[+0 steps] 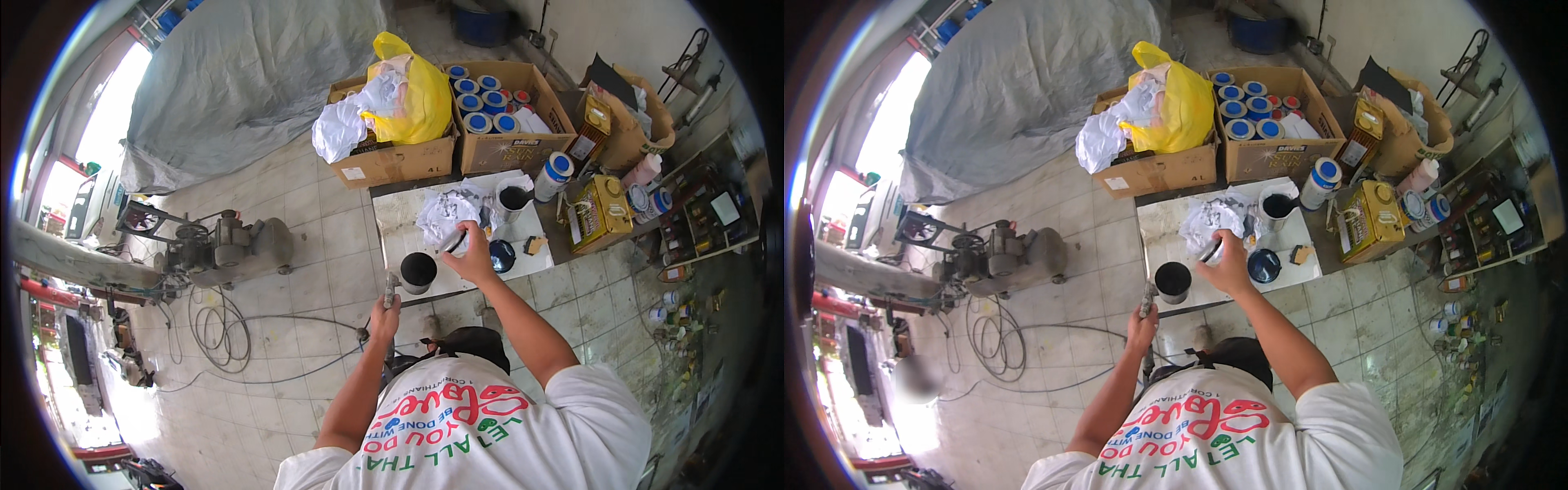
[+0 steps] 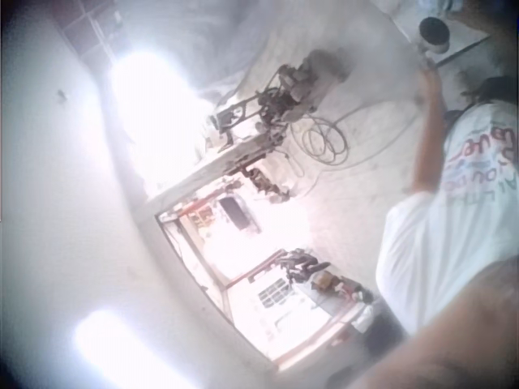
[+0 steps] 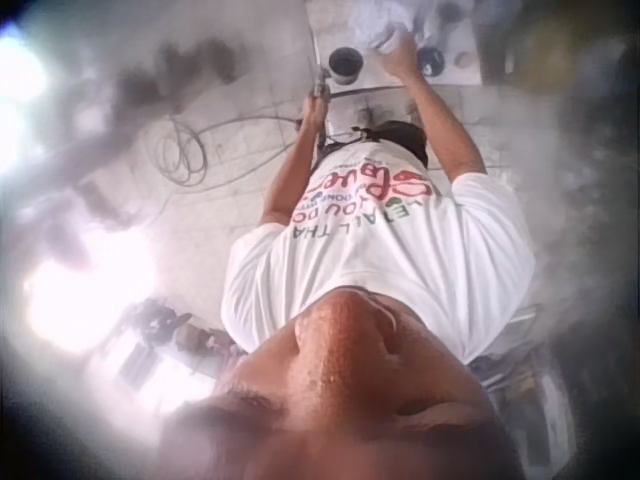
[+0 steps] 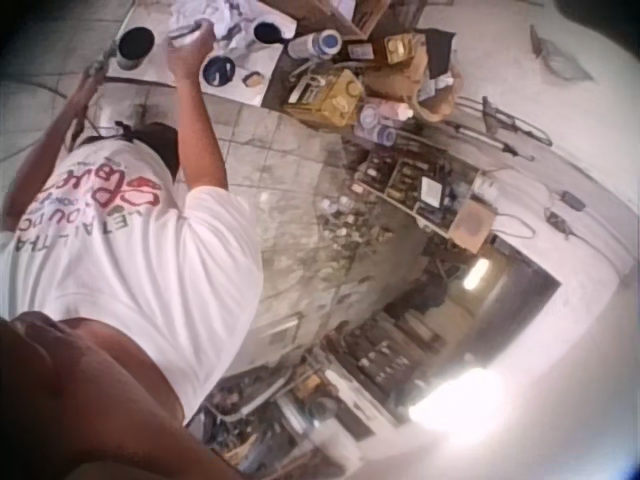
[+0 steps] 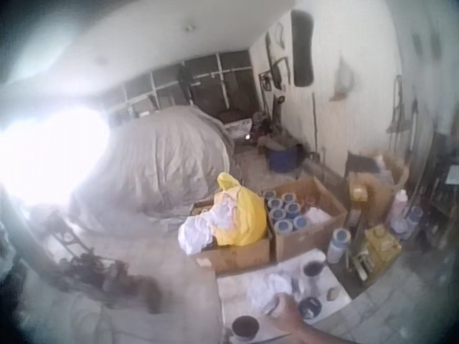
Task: The person uses a spray gun to apply paint to a car bumper covered with protective newspaper and plastic. After spraying, the person walks to a workbench, pours liquid from a yellow can into the spray gun's cup, and wipes the gun with a cloth.
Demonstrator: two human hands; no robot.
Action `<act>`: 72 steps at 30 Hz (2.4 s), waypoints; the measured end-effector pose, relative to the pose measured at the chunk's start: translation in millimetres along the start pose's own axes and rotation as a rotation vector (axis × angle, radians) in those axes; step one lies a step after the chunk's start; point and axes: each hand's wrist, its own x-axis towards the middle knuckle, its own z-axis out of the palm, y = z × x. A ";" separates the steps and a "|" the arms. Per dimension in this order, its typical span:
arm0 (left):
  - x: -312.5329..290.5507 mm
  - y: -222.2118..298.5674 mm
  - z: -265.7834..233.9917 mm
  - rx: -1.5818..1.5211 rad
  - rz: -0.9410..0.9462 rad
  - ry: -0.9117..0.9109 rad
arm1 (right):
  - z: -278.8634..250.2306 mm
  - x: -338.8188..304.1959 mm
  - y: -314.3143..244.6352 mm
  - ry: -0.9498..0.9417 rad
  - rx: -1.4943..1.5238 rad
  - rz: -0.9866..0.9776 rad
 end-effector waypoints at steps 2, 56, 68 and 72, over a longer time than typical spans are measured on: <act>0.9 8.4 2.3 0.047 0.013 -0.052 | -22.2 -2.0 -40.0 -0.071 0.125 -0.133; 36.6 6.8 30.3 -0.353 -0.131 0.169 | 20.7 44.9 100.6 -0.522 -0.422 0.175; 51.8 12.2 -46.1 -0.300 -0.126 0.112 | 111.6 55.1 123.8 0.070 -0.077 0.710; 73.7 12.4 -56.4 -0.322 -0.088 0.045 | 111.0 20.0 94.1 -0.147 -0.291 0.583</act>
